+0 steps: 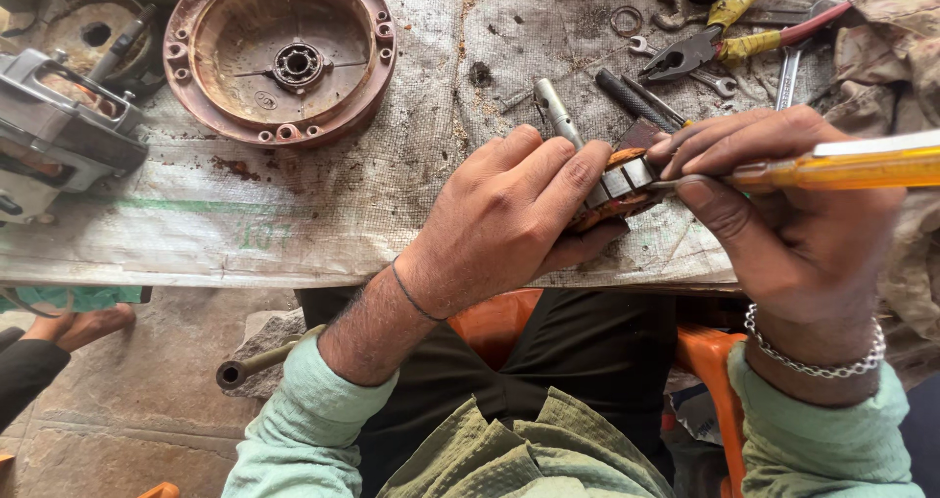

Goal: The person uses a screwdriver to pry and adjust small metal plates on a cylindrical copper-wound electrical component. They rotate the component to access different sides and continue prying at the plates throughout the clip.

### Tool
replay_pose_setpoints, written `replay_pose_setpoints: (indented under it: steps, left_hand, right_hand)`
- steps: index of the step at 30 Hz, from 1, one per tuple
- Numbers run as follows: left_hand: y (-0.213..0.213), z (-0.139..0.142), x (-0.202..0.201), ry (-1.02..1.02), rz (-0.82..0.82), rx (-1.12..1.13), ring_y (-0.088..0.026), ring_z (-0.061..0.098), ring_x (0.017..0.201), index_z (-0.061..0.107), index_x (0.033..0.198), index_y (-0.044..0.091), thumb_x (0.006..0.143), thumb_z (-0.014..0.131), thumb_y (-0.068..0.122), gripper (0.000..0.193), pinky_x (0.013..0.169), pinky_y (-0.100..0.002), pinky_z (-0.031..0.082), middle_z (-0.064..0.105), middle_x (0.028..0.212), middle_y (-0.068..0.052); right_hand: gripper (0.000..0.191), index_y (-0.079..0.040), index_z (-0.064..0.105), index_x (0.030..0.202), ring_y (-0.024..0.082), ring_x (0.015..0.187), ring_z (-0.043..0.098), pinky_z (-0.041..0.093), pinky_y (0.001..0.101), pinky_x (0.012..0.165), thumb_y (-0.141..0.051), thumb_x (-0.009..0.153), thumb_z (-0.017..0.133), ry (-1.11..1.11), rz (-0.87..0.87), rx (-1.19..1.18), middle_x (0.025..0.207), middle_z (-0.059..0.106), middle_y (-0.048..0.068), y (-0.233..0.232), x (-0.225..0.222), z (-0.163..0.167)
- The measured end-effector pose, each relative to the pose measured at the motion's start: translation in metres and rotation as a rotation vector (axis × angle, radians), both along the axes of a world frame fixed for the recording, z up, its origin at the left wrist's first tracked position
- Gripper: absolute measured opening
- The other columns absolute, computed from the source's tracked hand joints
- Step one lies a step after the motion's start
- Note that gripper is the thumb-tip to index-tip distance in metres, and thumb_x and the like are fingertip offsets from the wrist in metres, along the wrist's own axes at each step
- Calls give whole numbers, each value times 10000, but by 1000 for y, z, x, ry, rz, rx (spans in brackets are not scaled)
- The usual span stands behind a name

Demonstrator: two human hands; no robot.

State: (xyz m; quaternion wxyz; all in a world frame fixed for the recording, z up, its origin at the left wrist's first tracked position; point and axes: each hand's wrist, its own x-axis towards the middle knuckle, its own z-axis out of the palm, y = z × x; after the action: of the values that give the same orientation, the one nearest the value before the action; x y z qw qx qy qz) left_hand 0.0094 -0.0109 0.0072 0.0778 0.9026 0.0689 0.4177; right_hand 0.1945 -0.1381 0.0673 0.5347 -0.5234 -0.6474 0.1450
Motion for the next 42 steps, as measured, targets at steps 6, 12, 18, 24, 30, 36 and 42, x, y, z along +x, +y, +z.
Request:
replay_pose_setpoints:
  steps: [6,12,18,24,30,36,42]
  left_hand:
    - [0,-3,-1,-25,-30,44,-225,591,895,585,1342,-27,989,818,394,597,787,-371,532,594,978,-63]
    - [0,-5,-1,-27,-90,68,-190,586,847,628,1332,-42,959,835,393,609,737,-356,523,602,950,-39]
    - [1,-4,-4,-32,-105,83,-184,577,825,635,1318,-37,958,848,376,588,735,-356,520,601,939,-29]
    - [0,-3,-3,-24,-121,86,-183,570,813,639,1318,-34,955,862,347,571,724,-355,519,584,913,-25]
    - [-2,-1,-2,-50,-37,60,-220,598,842,646,1251,-11,976,839,423,549,745,-368,532,604,936,-53]
    - [-1,1,2,31,67,1,-222,618,735,653,963,28,839,816,574,583,643,-387,503,605,804,-49]
    - [-2,-2,5,37,72,39,-215,622,741,630,912,57,907,791,565,533,643,-373,498,603,802,-41]
  right_hand:
    - [115,35,616,980,261,957,737,623,375,957,57,927,715,-166,92,18,963,694,150,3,11,8]
    - [142,29,645,937,314,971,758,627,384,882,43,846,752,-355,199,21,930,708,157,3,23,20]
    - [173,14,681,912,296,899,769,640,393,878,-40,794,795,-307,244,-9,899,721,140,3,29,20]
    - [163,15,684,887,298,853,768,640,400,867,-66,770,765,-228,273,-23,880,718,135,2,32,18]
    - [151,16,668,900,313,882,762,635,414,906,18,776,755,-223,234,-23,895,712,147,1,33,19]
    - [208,21,655,921,329,969,755,626,398,892,117,753,729,-236,198,-67,870,703,156,2,42,17]
    - [185,13,646,958,319,986,751,622,401,928,131,826,700,-210,215,-71,935,704,162,-1,49,14]
